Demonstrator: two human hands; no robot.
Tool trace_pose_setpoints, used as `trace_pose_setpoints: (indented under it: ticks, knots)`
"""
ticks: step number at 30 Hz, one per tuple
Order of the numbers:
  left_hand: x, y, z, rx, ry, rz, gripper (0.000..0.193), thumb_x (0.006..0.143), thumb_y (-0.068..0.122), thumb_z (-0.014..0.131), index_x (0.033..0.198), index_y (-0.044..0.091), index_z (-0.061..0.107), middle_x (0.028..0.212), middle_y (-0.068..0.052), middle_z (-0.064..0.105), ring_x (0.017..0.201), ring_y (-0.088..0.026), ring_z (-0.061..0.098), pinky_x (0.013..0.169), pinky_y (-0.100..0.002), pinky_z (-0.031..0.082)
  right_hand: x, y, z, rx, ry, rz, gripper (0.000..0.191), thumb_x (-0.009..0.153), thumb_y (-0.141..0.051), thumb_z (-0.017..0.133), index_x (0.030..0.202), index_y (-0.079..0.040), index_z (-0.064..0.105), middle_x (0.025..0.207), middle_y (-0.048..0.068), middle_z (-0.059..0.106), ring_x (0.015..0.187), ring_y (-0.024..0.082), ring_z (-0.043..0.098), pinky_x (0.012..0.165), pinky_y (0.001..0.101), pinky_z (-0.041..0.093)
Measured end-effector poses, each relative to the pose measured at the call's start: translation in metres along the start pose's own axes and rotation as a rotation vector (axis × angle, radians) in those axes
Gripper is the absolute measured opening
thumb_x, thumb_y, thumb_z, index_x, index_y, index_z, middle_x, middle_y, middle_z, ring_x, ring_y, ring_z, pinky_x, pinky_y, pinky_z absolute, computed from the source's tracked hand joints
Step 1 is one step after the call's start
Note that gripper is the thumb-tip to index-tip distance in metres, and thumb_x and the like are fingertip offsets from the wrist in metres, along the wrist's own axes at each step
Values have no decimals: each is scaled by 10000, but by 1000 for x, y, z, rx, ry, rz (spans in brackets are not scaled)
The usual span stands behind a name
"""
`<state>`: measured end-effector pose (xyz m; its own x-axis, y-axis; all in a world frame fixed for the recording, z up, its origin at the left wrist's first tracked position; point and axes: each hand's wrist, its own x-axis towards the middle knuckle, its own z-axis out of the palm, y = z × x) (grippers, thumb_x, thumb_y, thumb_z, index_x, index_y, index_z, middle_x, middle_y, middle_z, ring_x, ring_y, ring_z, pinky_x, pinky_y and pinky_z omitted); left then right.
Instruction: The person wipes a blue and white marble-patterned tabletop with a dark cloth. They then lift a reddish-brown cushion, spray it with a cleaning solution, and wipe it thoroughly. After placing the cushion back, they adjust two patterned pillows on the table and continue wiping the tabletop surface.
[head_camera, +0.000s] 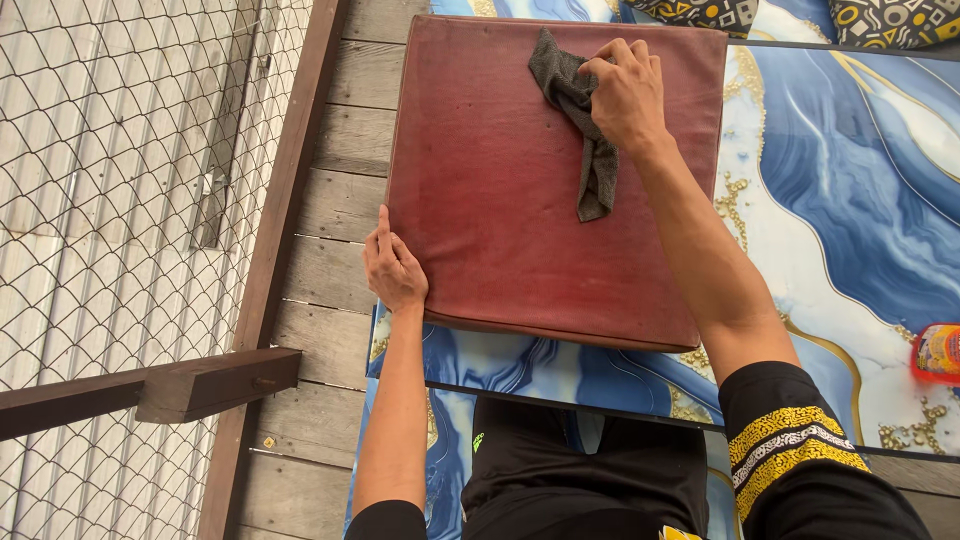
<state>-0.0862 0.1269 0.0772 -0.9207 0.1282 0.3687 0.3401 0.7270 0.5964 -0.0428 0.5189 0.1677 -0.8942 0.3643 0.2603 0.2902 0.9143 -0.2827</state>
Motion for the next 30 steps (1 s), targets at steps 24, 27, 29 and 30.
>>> trace_pose_setpoints:
  ticks: [24, 27, 29, 30]
  knots:
    - [1, 112, -81, -752, -570, 162, 897, 758, 414, 821, 1477, 28, 449, 1244, -99, 649, 1088, -192, 658, 895, -361, 547, -92, -146, -78, 951, -251, -291, 381, 817, 38, 778, 1163, -60, 653, 978, 72, 747, 883, 144, 730, 724, 288, 601]
    - [5, 145, -99, -802, -825, 3, 612, 792, 179, 813, 1341, 24, 592, 1072, -73, 726, 878, -127, 716, 727, -289, 626, -95, -135, -101, 774, -172, -127, 501, 758, 9, 841, 1229, -93, 702, 798, 109, 643, 702, 158, 608, 626, 296, 521]
    - [7, 159, -111, -786, -864, -35, 297, 946, 87, 784, 1220, -13, 731, 925, -81, 744, 796, -99, 704, 702, -251, 599, -96, -116, -121, 653, -181, -53, 475, 745, -39, 869, 1198, -90, 735, 688, 93, 610, 589, 136, 561, 543, 296, 474]
    - [7, 163, -118, -752, -843, -46, 298, 922, 81, 749, 1207, -3, 722, 913, -55, 741, 751, -88, 695, 661, -246, 590, -96, -104, -132, 619, -206, -49, 400, 770, -72, 872, 1150, -75, 750, 665, 56, 628, 561, 97, 571, 512, 285, 472]
